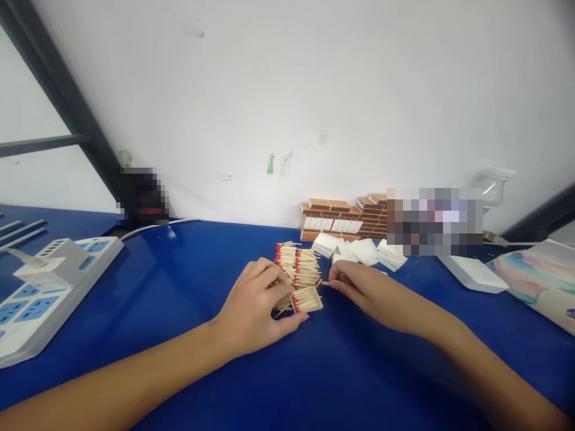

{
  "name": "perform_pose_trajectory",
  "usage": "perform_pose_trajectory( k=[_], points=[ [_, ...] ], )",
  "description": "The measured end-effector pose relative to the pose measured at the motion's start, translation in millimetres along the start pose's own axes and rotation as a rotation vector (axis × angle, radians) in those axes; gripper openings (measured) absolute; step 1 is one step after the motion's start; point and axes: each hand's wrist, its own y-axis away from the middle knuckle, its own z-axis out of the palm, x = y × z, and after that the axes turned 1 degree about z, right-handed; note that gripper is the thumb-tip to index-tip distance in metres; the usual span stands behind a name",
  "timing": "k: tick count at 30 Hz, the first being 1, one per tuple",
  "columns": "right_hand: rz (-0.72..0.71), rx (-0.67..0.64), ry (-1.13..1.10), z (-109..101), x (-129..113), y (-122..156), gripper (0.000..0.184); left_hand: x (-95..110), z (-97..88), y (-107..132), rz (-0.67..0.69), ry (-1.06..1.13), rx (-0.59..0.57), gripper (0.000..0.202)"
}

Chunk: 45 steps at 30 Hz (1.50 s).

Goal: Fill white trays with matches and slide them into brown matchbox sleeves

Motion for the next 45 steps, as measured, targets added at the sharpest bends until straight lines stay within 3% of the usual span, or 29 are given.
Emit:
perform_pose_trajectory(
  k=[5, 10, 13, 16, 23, 31, 45],
  points=[
    [-0.056, 0.164, -0.062, -7.0, -13.5, 4.7, 0.027, 0.3, 0.5, -0.3, 0.001, 0.001, -0.022, 0.030],
    [-0.139, -0.024, -0.105, 10.9, -38.4, 13.1, 0.017, 1.8, 1.1, -0.5, 0.000, 0.007, -0.036, 0.029],
    [-0.169, -0.059, -0.039, 23.2, -46.6, 14.2, 0.014, 3.1, 0.8, -0.2, 0.019, 0.018, -0.046, 0.027],
    [-0.184, -0.029, 0.020, 25.8, -46.3, 12.3, 0.014, 3.6, 0.4, 0.0, 0.031, 0.031, -0.067, 0.026],
    [-0.221, 0.143, 0.096, 8.3, -33.9, 8.1, 0.013, 1.5, 1.8, 0.9, 0.060, 0.054, -0.110, 0.031],
    [-0.174, 0.007, 0.102, 14.9, -36.9, 7.2, 0.014, 3.3, 0.5, 1.1, 0.033, 0.059, -0.134, 0.030],
    [-0.215, 0.025, 0.082, 9.3, -37.7, 8.6, 0.014, 0.4, 1.7, 1.3, 0.019, 0.066, -0.167, 0.032]
  ],
)
